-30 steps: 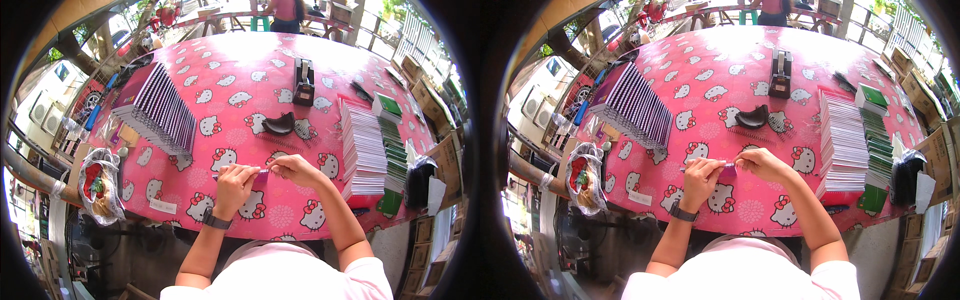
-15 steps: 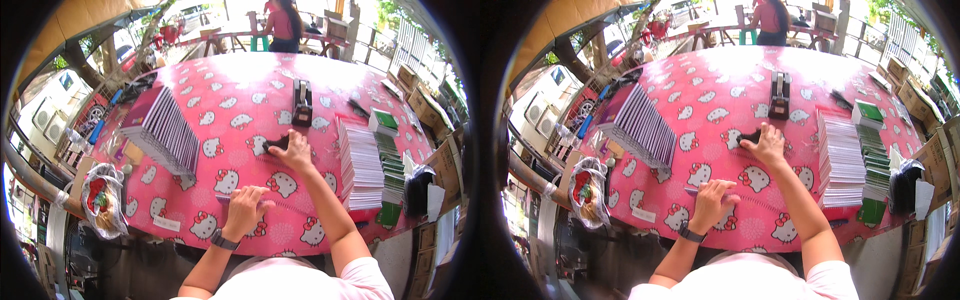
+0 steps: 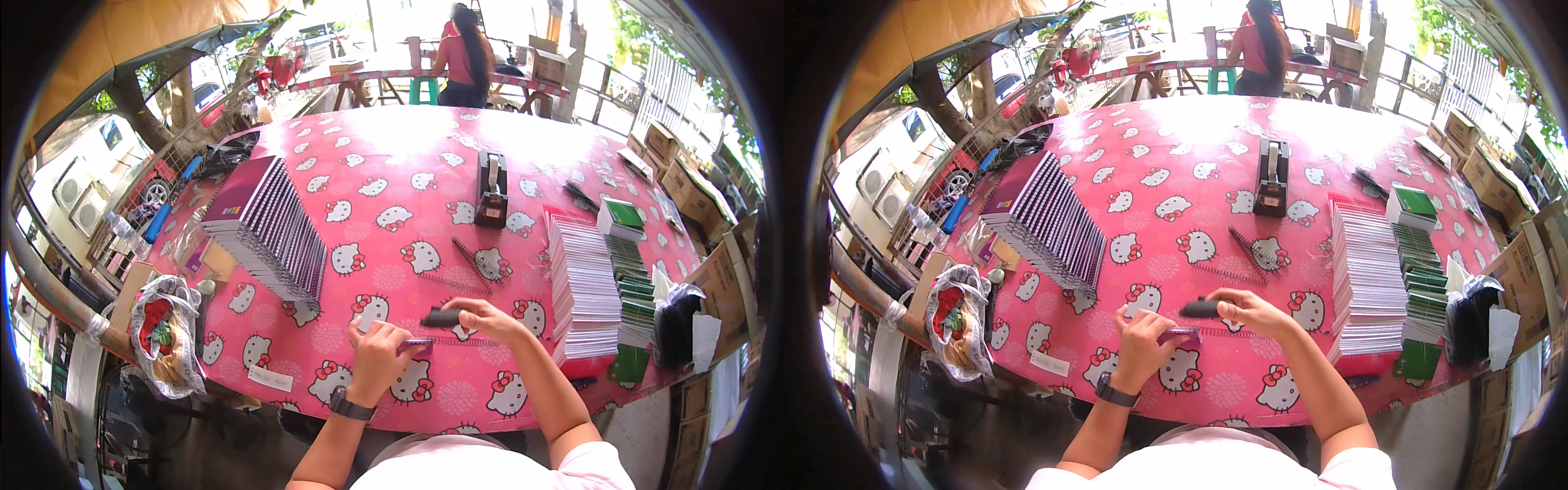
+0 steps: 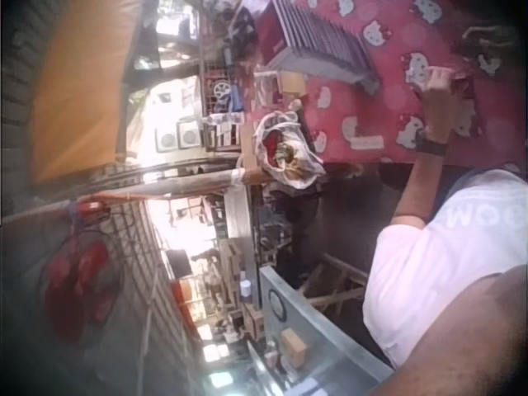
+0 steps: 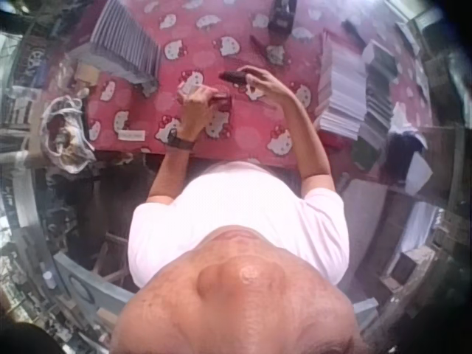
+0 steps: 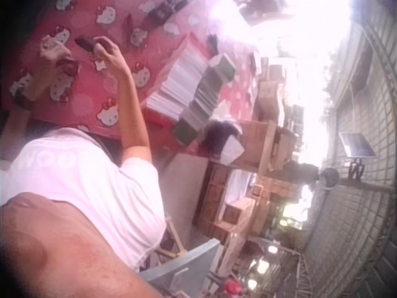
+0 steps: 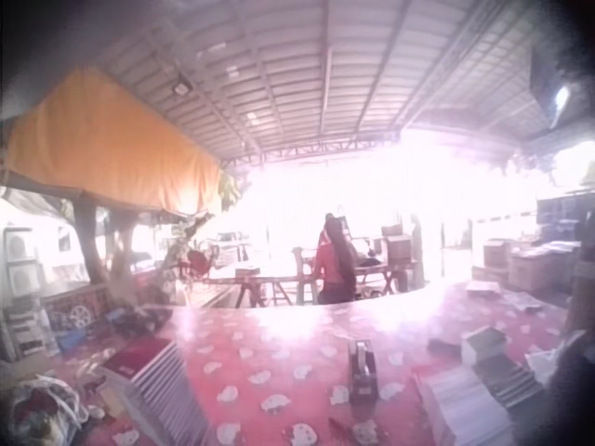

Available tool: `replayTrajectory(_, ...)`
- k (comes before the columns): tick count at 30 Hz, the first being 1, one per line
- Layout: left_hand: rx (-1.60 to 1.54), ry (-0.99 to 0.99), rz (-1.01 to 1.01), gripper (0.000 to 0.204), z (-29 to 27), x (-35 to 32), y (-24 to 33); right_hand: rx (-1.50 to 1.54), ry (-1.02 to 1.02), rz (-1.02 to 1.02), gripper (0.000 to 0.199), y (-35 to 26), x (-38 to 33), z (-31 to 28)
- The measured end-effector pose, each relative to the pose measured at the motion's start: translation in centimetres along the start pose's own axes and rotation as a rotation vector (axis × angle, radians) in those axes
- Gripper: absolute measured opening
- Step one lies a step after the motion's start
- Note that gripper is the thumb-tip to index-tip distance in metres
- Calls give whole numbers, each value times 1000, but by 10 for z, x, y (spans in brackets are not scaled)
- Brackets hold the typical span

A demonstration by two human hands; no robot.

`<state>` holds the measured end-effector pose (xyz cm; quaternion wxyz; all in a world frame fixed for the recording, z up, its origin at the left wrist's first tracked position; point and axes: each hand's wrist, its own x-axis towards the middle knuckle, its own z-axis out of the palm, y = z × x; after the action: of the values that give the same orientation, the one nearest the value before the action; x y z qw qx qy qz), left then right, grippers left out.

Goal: The person assembles spiral-bound notebooks by inserting a black plastic spiral binding into the punched holes of a pink cover and pages. They repeatedly pick up a notebook, insert the spiral, and place the finished unit on a growing stack on the table.

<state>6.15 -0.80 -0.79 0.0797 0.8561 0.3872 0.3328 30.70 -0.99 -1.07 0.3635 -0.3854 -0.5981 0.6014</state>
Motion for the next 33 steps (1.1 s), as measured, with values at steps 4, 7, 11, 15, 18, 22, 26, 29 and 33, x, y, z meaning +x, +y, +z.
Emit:
replayTrajectory(4,-43,-6,20,20,0,-5,-3,211,-17,-73,46,14,-15,17)
replayTrajectory(7,-48,-20,19,25,1,-9,-3,-198,175,91,41,18,-13,12)
replayTrajectory(11,-93,11,-36,38,3,-2,-3,127,45,-123,40,5,-8,14)
replayTrajectory(15,-105,23,-62,48,1,2,-3,-74,136,15,38,-5,1,6)
replayTrajectory(18,-114,42,-32,49,6,-4,-7,126,-8,-47,38,7,2,14)
replayTrajectory(22,-153,82,-79,44,5,-6,-6,238,30,29,40,12,8,5)
replayTrajectory(26,-93,105,-2,36,7,-6,-9,-59,67,84,42,17,7,19)
replayTrajectory(29,-104,101,-3,31,7,0,-7,323,40,-96,44,20,8,4)
replayTrajectory(33,-198,80,-111,30,6,5,-2,-191,101,61,40,8,10,13)
